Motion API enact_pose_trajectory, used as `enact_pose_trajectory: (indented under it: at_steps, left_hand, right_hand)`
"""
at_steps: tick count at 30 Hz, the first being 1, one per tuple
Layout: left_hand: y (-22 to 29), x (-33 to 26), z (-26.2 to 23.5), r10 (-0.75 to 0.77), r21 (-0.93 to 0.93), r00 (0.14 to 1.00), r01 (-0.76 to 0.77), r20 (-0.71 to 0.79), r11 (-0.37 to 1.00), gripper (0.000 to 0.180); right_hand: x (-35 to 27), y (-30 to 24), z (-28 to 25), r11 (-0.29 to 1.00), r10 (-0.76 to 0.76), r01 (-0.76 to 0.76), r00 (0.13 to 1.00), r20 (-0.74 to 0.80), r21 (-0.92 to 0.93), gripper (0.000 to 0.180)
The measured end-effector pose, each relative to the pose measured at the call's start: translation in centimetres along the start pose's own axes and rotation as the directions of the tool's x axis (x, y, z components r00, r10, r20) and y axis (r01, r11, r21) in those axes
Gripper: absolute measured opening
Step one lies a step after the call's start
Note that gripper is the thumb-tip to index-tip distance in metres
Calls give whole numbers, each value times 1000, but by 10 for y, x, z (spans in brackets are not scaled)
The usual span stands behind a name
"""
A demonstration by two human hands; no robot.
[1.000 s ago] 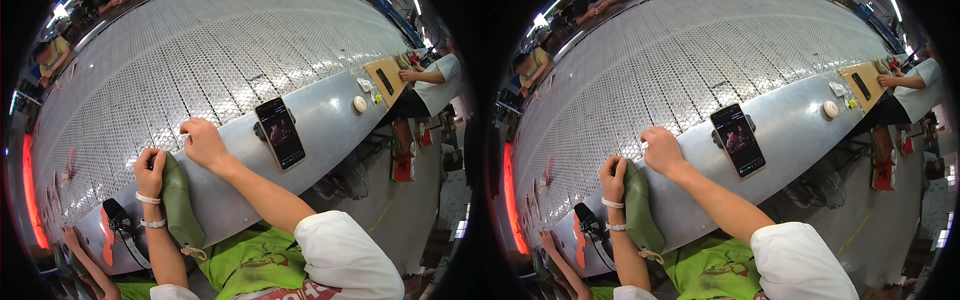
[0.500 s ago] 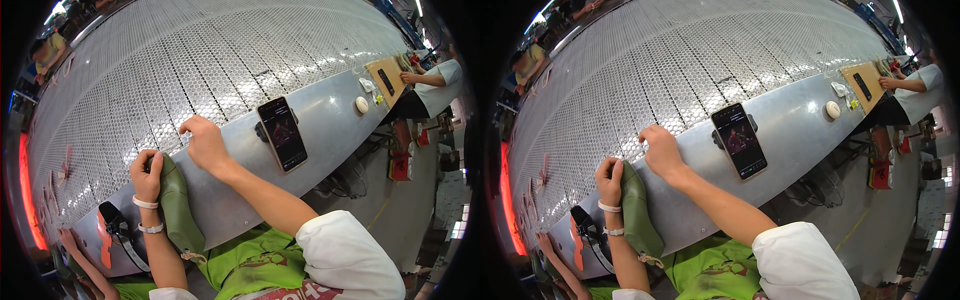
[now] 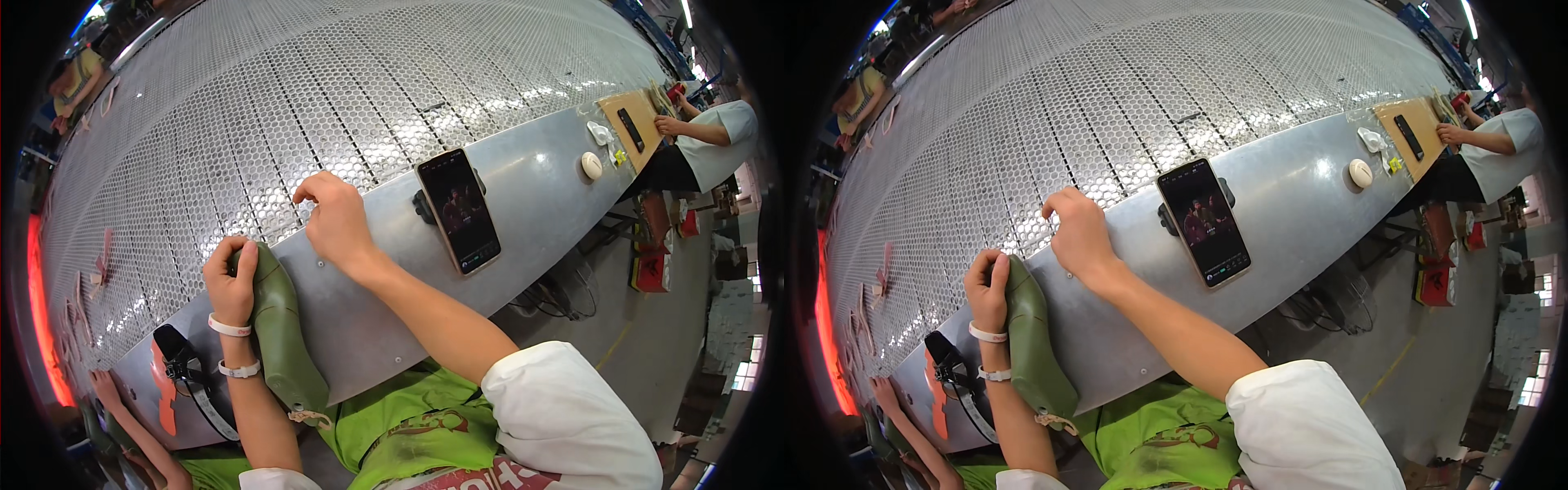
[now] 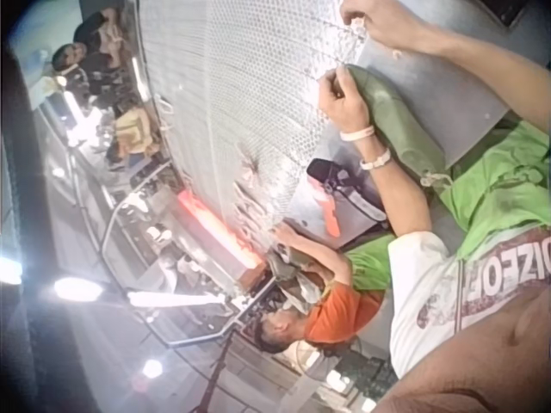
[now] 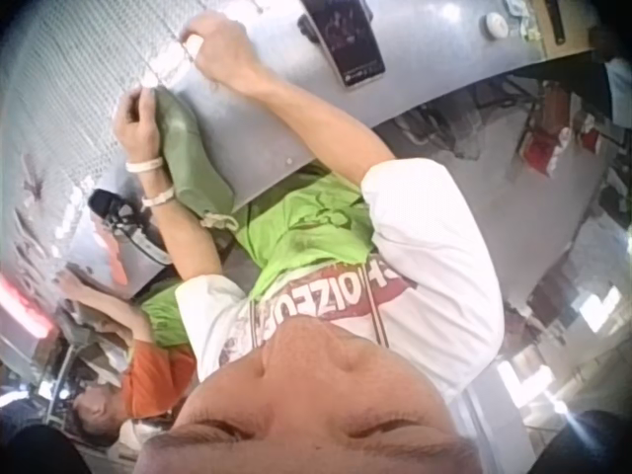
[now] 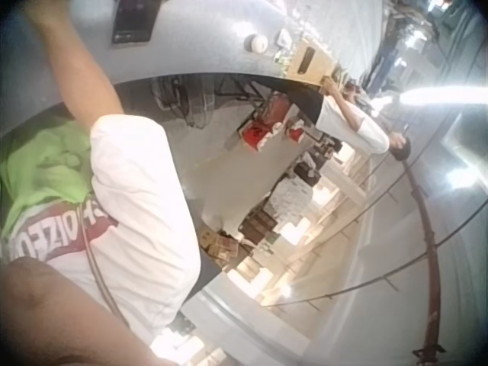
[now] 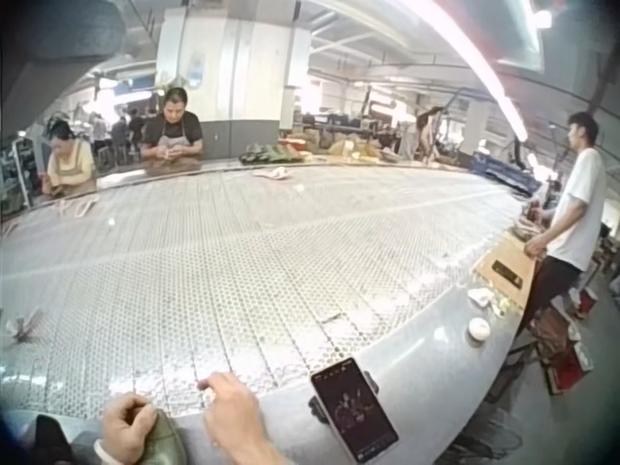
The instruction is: The person assembles pink slippers by attaching straps to green foam soles. They repeatedly pick up a sole and a strap, align the strap over the sole, and press it into place. The process is repeated for multiple units, with finished slippers placed on a metal mesh table.
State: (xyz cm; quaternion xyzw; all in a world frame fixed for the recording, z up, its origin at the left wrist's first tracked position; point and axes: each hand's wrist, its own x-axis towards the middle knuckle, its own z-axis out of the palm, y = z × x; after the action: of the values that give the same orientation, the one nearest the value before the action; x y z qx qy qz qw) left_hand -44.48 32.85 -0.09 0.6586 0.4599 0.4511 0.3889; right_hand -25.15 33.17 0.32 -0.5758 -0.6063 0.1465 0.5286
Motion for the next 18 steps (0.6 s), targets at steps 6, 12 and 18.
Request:
enact_pose_trajectory:
  at_steps: [6, 12, 18]
  left_hand:
    - [-10, -10, -5, 12, 17, 1000, -12, 5, 1000, 20]
    - [-14, -10, -10, 22, 31, 1000, -22, -6, 999, 20]
    - [-20, -10, -16, 3, 7, 1000, -3, -2, 1000, 20]
  right_hand:
    - [-11, 1, 7, 999, 36, -35, 999, 33, -30, 24]
    - [-11, 0, 12, 999, 8, -7, 999, 36, -47, 22]
    - [-11, 1, 19, 996, -30, 31, 999, 14, -80, 20]
